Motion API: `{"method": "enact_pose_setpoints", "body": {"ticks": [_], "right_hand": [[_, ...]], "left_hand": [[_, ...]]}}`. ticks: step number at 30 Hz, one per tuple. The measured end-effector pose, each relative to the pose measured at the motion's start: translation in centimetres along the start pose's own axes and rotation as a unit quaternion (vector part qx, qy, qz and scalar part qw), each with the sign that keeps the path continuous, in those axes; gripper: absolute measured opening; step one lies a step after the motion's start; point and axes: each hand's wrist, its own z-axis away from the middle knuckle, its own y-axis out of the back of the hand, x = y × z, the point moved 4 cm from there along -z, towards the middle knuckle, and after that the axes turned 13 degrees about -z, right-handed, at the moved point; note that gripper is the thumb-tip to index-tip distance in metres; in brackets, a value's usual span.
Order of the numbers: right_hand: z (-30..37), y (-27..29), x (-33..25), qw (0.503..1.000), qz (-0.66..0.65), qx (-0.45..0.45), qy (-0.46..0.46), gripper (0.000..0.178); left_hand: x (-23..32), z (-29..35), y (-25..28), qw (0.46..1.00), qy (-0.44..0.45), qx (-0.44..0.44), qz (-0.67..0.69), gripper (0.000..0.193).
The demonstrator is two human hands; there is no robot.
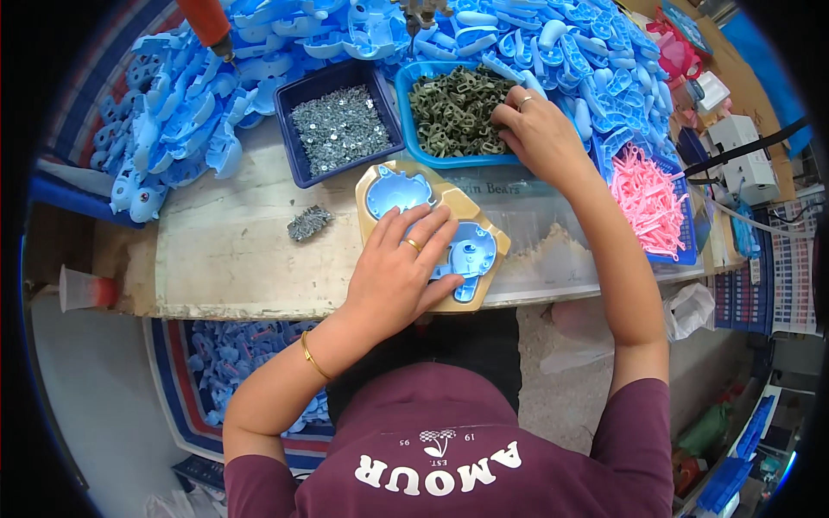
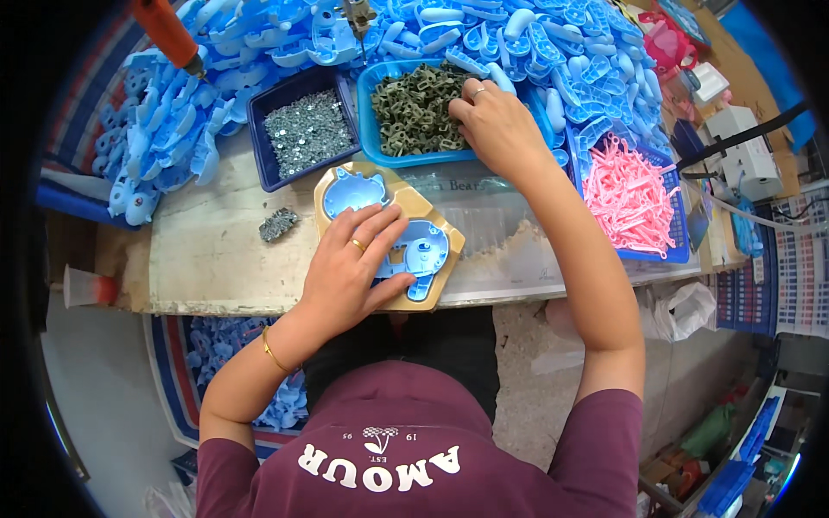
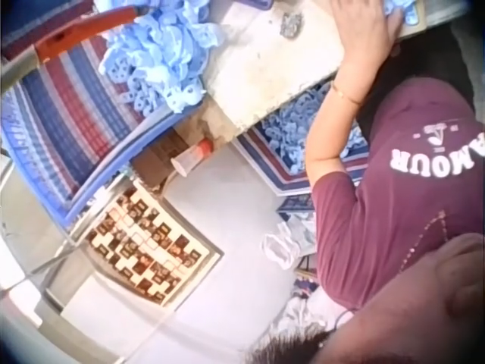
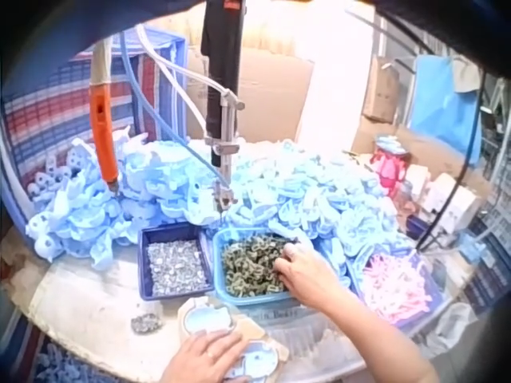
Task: Assemble small plastic toy components and pins using a heating tool and a metal press.
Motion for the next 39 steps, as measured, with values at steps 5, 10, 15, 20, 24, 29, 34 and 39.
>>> {"method": "enact_pose_setpoints", "body": {"ticks": [5, 10, 15, 20, 24, 29, 34, 39], "right_hand": [[0.3, 0.5, 1.3, 0.985, -0.163, 0.056, -0.028, 0.015], [0.6, 1.2, 3.1, 0.910, -0.363, 0.100, -0.174, 0.020], [2.2, 3.1, 2.8, 0.884, -0.389, 0.124, -0.229, 0.022], [5.5, 3.7, -3.5, 0.769, -0.590, -0.045, -0.240, 0.040], [6.6, 3.3, -9.1, 0.756, -0.604, -0.102, -0.233, 0.035], [8.8, 4.9, -5.4, 0.800, -0.541, -0.050, -0.253, 0.026], [15.9, 9.1, 8.4, 0.905, 0.138, 0.162, -0.369, 0.032], [16.9, 7.0, 11.1, 0.873, 0.178, 0.091, -0.445, 0.036]], "left_hand": [[-0.1, 0.0, -0.1, 1.000, -0.003, -0.014, -0.018, 0.063], [-0.1, 0.0, -0.1, 1.000, -0.003, -0.019, -0.009, 0.063], [0.0, -0.6, 0.7, 0.999, -0.016, -0.032, -0.013, 0.062], [0.1, -2.1, 2.1, 0.995, 0.025, 0.047, 0.090, 0.055], [0.9, -2.7, 1.3, 0.934, 0.123, 0.022, 0.334, 0.029], [0.4, -1.8, 1.1, 0.888, 0.191, -0.006, 0.418, 0.015], [-1.6, -0.9, 1.9, 0.849, 0.251, 0.014, 0.466, 0.019], [-2.0, -0.8, 1.7, 0.852, 0.251, 0.001, 0.460, 0.022]]}}
